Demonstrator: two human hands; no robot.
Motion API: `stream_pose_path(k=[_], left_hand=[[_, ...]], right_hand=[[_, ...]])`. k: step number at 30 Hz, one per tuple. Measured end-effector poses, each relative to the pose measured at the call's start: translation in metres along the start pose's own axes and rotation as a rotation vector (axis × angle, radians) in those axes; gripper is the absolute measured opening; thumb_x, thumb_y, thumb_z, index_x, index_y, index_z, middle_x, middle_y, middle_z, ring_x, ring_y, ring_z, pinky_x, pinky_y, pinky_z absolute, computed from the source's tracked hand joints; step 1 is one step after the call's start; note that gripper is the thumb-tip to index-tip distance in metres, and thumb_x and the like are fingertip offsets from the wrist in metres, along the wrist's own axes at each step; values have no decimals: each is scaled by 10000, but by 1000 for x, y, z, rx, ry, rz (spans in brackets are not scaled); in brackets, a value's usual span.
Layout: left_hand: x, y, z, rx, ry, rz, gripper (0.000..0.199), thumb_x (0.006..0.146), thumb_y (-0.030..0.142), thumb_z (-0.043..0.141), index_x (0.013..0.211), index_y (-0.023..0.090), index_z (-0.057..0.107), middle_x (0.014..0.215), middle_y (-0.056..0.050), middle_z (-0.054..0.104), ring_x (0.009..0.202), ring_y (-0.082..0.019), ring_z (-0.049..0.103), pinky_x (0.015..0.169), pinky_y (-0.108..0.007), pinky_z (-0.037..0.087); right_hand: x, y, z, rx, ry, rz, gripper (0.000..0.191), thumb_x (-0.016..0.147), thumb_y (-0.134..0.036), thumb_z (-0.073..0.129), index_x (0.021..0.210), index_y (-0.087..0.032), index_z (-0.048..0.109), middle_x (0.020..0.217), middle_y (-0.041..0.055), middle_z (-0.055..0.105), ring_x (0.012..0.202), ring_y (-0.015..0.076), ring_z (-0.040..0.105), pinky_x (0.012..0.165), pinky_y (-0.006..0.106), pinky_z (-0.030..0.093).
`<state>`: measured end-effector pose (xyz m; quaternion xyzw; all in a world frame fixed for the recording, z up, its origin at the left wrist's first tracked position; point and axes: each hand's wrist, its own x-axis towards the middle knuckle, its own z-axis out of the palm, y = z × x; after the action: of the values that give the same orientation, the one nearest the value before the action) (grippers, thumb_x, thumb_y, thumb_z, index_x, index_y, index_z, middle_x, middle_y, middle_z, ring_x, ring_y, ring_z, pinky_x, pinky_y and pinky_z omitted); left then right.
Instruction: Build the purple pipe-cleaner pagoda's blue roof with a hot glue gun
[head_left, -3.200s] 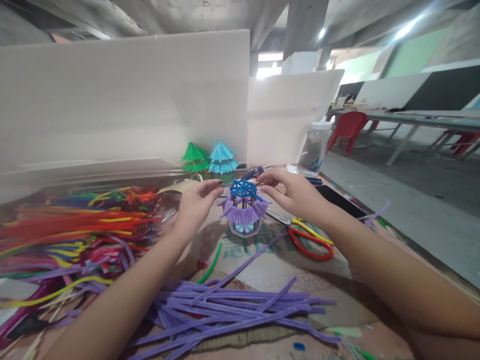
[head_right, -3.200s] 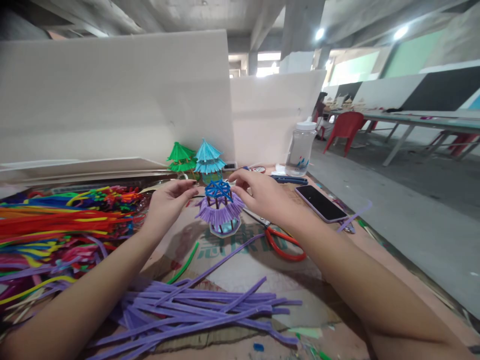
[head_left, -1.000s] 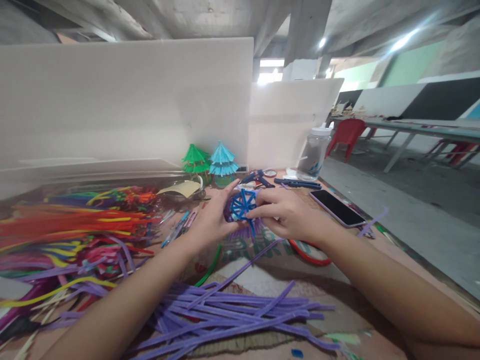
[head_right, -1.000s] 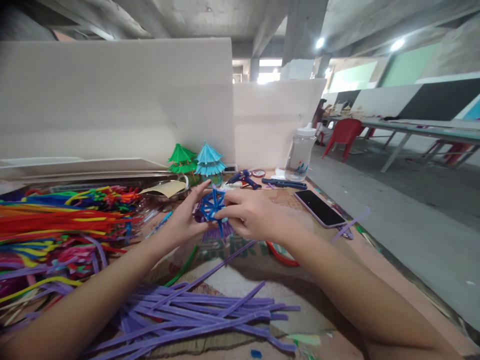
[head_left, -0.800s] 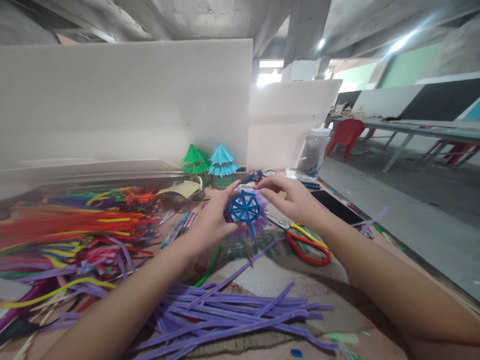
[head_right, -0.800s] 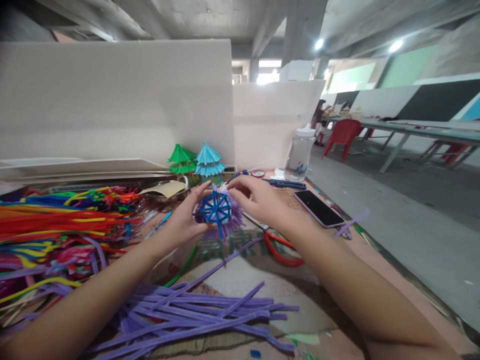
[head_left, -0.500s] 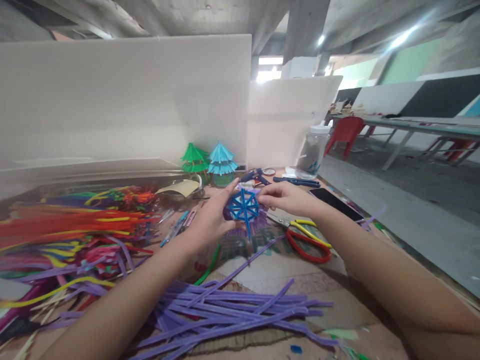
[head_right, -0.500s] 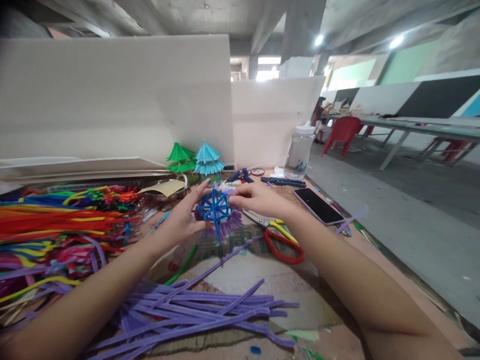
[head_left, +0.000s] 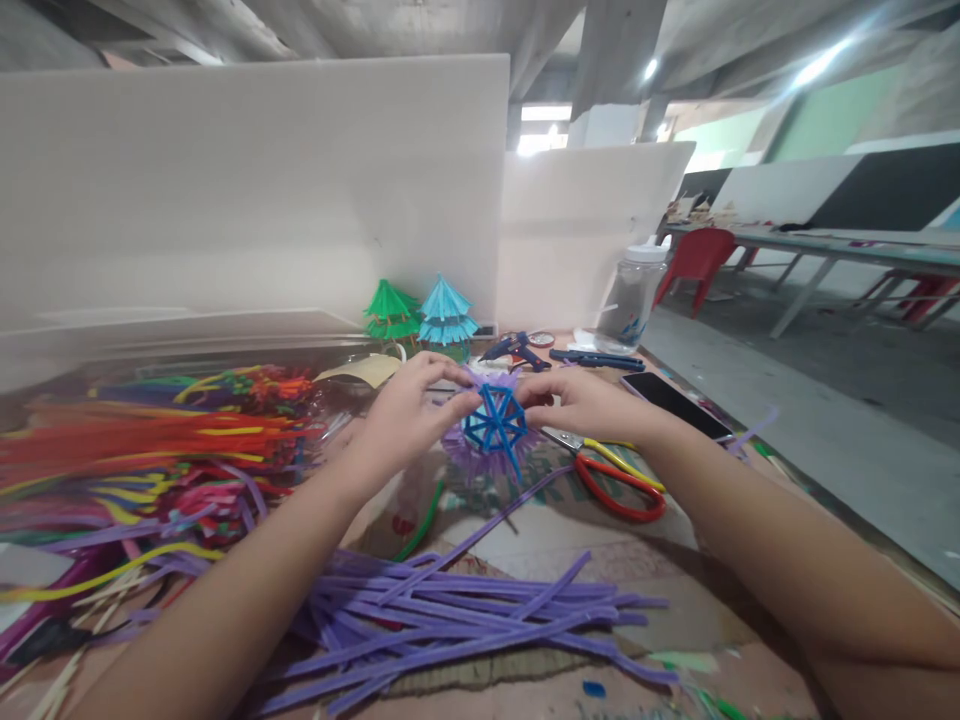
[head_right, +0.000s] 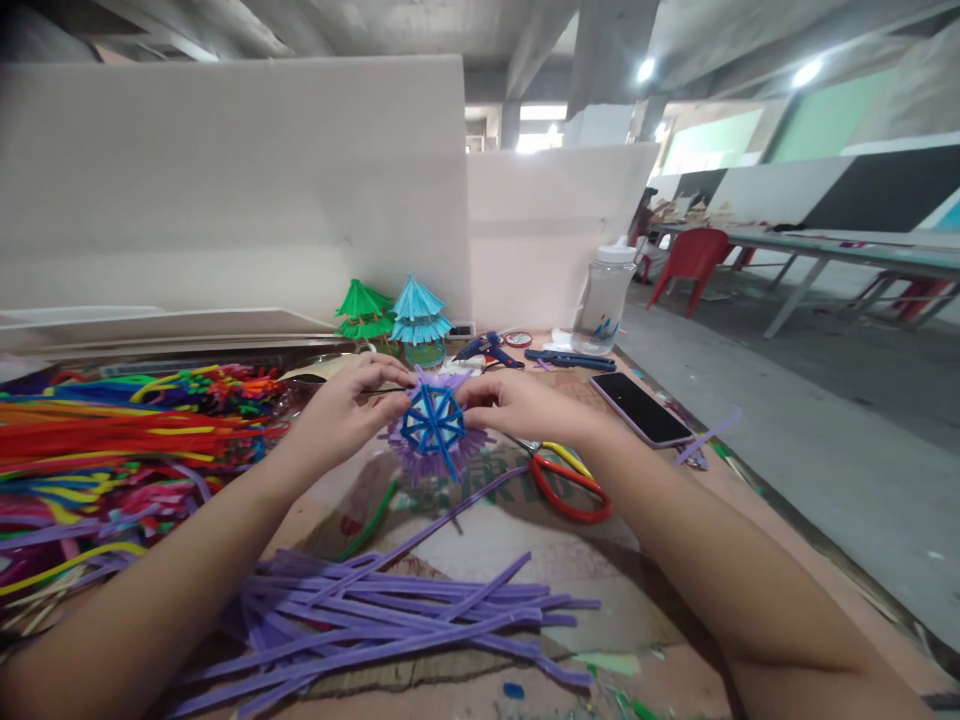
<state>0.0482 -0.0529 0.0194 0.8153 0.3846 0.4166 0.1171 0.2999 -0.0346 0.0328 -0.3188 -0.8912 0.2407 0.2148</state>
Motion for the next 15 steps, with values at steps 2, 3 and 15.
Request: stream_pose_path(k=[2, 3, 15], left_hand=[[0, 5, -2, 87, -37, -27, 289, 858, 480, 668, 851, 197, 723, 970, -65, 678, 1001, -248, 618, 934, -395, 459], [0, 7, -2, 107, -67, -28, 279, 840, 475, 688, 821, 199, 722, 941, -57, 673, 979, -246, 615, 916, -390, 457], [-2, 13, -7, 108, 35, -71, 307, 947, 383, 532, 807, 183, 718, 897, -47, 702, 900, -202, 637, 824, -315, 453]], right_hand=[[0, -3, 3, -18, 5, -10, 133, 882, -229, 582, 877, -168, 700, 824, 13, 678, 761, 153, 601, 689, 262, 442], [-1, -3, 4, -25, 10, -14, 134, 882, -225, 584, 888, -170, 706, 841, 18, 690, 770, 157, 609, 697, 266, 448], [0, -4, 5, -40, 39, -32, 141, 897, -229, 599, 931, -182, 728, 939, 35, 740, 871, 187, 660, 792, 306, 485]])
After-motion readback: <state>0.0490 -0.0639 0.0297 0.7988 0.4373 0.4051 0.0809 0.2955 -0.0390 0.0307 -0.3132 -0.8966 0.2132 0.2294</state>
